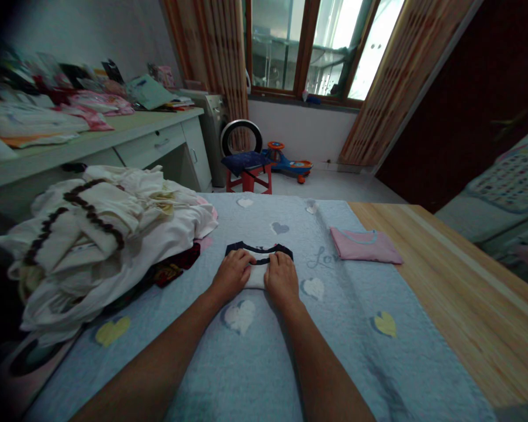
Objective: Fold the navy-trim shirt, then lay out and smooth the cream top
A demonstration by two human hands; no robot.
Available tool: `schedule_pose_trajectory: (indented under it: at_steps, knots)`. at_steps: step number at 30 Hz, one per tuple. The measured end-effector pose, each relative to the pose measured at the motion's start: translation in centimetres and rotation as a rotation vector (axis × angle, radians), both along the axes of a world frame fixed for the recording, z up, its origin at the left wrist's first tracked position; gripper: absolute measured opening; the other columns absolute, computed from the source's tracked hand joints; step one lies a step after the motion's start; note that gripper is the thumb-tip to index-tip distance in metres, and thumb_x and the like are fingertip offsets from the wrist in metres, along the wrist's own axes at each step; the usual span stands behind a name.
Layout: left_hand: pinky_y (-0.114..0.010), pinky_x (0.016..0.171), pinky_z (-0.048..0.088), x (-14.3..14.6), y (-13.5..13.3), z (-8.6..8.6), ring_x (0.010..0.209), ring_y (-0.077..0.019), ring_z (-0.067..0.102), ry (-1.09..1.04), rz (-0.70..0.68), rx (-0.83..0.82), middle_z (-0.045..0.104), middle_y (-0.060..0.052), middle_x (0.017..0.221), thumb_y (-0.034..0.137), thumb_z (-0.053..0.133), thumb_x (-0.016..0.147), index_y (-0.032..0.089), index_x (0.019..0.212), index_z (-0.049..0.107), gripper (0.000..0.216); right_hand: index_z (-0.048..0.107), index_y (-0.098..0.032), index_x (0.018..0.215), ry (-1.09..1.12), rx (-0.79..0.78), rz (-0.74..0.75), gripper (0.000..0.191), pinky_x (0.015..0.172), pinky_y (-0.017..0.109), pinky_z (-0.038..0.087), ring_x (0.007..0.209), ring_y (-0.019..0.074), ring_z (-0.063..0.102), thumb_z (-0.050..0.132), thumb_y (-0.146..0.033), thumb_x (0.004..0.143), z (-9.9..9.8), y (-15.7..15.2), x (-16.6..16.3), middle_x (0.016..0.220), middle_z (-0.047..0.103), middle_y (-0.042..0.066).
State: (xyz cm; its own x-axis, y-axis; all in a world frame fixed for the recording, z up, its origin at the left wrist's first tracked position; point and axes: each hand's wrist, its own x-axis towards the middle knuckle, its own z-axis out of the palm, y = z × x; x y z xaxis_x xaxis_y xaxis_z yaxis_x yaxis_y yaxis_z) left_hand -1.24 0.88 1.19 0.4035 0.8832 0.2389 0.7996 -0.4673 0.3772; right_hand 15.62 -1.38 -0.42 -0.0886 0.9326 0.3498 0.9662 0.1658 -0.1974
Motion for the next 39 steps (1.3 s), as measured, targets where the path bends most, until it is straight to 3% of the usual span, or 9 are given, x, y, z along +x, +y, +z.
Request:
schedule_pose_trajectory:
  at_steps: [5, 9, 15, 20, 29, 39]
  knots:
    - [-0.037, 0.09, 0.043, 0.0, 0.0, -0.1, 0.103, -0.0224, 0.051, 0.003, 0.005, 0.016, 0.059, -0.004, 0.108, 0.01, 0.053, 0.085, 0.024, 0.106, 0.062, 0.027, 0.059, -0.014, 0.12, 0.03, -0.013, 0.009, 0.039, 0.107, 0.038, 0.035, 0.121, 0.0256, 0.046, 0.045, -0.006, 0.084, -0.4, 0.4, 0.3, 0.124, 0.058, 0.014]
    - [-0.037, 0.09, 0.042, 0.0, -0.2, 0.2, 0.103, -0.0229, 0.051, -0.003, -0.001, 0.032, 0.058, -0.004, 0.107, 0.024, 0.055, 0.09, 0.024, 0.105, 0.061, 0.016, 0.059, -0.014, 0.119, 0.075, -0.03, 0.027, 0.038, 0.104, 0.038, 0.037, 0.12, 0.0254, 0.047, 0.042, -0.005, 0.086, -0.5, 0.6, 0.6, 0.123, 0.059, 0.014]
    - [-0.038, 0.09, 0.041, 0.0, -0.6, 0.4, 0.104, -0.0245, 0.05, -0.012, 0.002, 0.031, 0.057, -0.004, 0.107, 0.039, 0.064, 0.086, 0.023, 0.104, 0.06, 0.024, 0.058, -0.013, 0.116, 0.113, -0.021, 0.029, 0.035, 0.104, 0.037, 0.037, 0.118, 0.0245, 0.048, 0.043, -0.007, 0.085, 0.1, 0.2, 0.7, 0.12, 0.059, 0.014]
    - [-0.038, 0.09, 0.041, 0.1, -0.5, 0.4, 0.103, -0.0242, 0.05, 0.0, -0.003, 0.044, 0.057, -0.004, 0.107, 0.035, 0.062, 0.087, 0.023, 0.104, 0.06, 0.021, 0.058, -0.013, 0.113, 0.087, 0.0, 0.025, 0.027, 0.103, 0.039, 0.038, 0.116, 0.0263, 0.047, 0.049, -0.024, 0.09, 0.8, -0.2, 0.2, 0.118, 0.058, 0.014]
    - [-0.036, 0.09, 0.041, 0.2, -0.3, 0.2, 0.104, -0.0229, 0.05, 0.044, 0.015, 0.046, 0.057, -0.004, 0.108, 0.02, 0.055, 0.089, 0.024, 0.105, 0.06, 0.017, 0.056, -0.013, 0.118, 0.058, -0.014, 0.002, 0.039, 0.102, 0.04, 0.037, 0.118, 0.0285, 0.047, 0.054, -0.04, 0.089, 1.1, -0.4, -0.1, 0.121, 0.057, 0.015]
    - [-0.035, 0.091, 0.042, 0.1, -0.2, 0.1, 0.105, -0.0225, 0.05, 0.027, 0.018, 0.016, 0.058, -0.004, 0.109, 0.016, 0.055, 0.088, 0.024, 0.105, 0.06, 0.019, 0.056, -0.012, 0.12, 0.037, -0.041, -0.019, 0.043, 0.105, 0.04, 0.035, 0.119, 0.0286, 0.047, 0.055, -0.043, 0.089, 1.1, -0.4, -0.2, 0.122, 0.057, 0.016]
